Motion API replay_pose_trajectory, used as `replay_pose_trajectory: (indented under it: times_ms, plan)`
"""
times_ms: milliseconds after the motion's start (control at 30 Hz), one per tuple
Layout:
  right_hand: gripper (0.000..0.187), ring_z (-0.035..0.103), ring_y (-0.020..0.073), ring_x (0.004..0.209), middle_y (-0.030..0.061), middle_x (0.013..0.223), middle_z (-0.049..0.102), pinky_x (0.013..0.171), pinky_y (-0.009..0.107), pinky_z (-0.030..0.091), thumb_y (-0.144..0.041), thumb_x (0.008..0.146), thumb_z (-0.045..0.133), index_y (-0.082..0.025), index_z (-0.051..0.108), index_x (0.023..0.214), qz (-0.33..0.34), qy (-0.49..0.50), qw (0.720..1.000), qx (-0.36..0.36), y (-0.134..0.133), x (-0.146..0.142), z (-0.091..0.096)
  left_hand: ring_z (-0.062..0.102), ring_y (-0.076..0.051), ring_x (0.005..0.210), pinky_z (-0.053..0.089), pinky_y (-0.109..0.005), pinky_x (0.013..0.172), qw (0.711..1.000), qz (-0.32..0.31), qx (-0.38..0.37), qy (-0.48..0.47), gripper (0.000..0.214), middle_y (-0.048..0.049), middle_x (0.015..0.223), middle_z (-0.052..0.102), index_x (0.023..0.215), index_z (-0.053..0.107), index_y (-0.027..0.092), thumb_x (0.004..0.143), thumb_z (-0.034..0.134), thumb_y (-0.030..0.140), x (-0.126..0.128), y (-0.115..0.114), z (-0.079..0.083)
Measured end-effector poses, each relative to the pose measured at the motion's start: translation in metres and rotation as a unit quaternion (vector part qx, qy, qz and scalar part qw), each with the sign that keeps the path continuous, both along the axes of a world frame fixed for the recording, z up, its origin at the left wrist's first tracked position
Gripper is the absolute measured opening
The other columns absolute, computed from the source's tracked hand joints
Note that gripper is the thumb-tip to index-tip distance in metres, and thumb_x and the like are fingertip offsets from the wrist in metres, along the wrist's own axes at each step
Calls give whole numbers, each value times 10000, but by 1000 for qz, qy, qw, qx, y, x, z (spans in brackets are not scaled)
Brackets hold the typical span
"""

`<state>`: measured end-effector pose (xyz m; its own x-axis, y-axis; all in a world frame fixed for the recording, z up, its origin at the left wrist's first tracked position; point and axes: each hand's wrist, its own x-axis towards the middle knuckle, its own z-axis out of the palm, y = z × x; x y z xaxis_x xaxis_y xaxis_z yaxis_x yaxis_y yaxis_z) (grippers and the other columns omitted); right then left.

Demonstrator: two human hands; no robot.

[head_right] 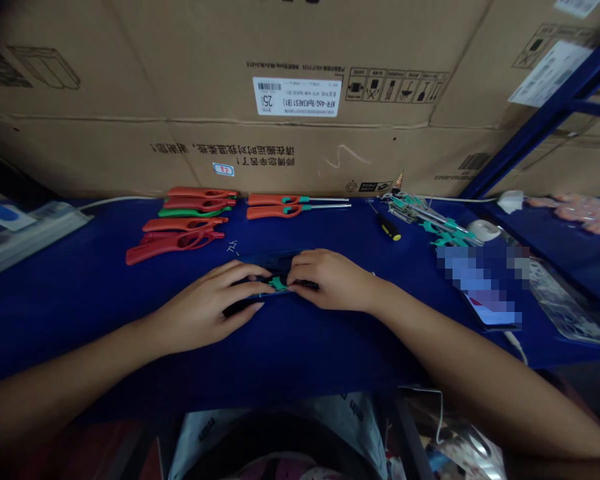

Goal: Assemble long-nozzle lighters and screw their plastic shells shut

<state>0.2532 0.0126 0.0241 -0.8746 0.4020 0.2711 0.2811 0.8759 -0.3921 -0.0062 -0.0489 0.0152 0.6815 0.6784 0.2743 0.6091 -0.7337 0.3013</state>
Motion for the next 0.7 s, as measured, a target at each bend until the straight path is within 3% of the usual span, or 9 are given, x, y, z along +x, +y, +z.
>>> replay_pose_trajectory:
  times_ms: [500, 700]
  plan:
    - [144, 610, 185, 843, 70, 924, 680, 813, 344, 451, -216, 962, 561, -186, 701, 974, -32, 4, 999, 34, -1, 0, 1, 609, -216, 1156, 514, -395, 1026, 999, 9, -7, -49, 293, -66, 1260, 639, 1212, 698, 264, 975, 541, 192, 1, 3, 0]
    - [266, 582, 235, 1009, 111, 1122, 656, 898, 403, 431, -173, 967, 508, -196, 692, 1158, -89, -3, 993, 81, 5, 5, 0, 642, -217, 1091, 522, -401, 1012, 999, 18, 16, -30, 231, -50, 1211, 688, 1126, 732, 250, 962, 570, 230, -4, 4, 6]
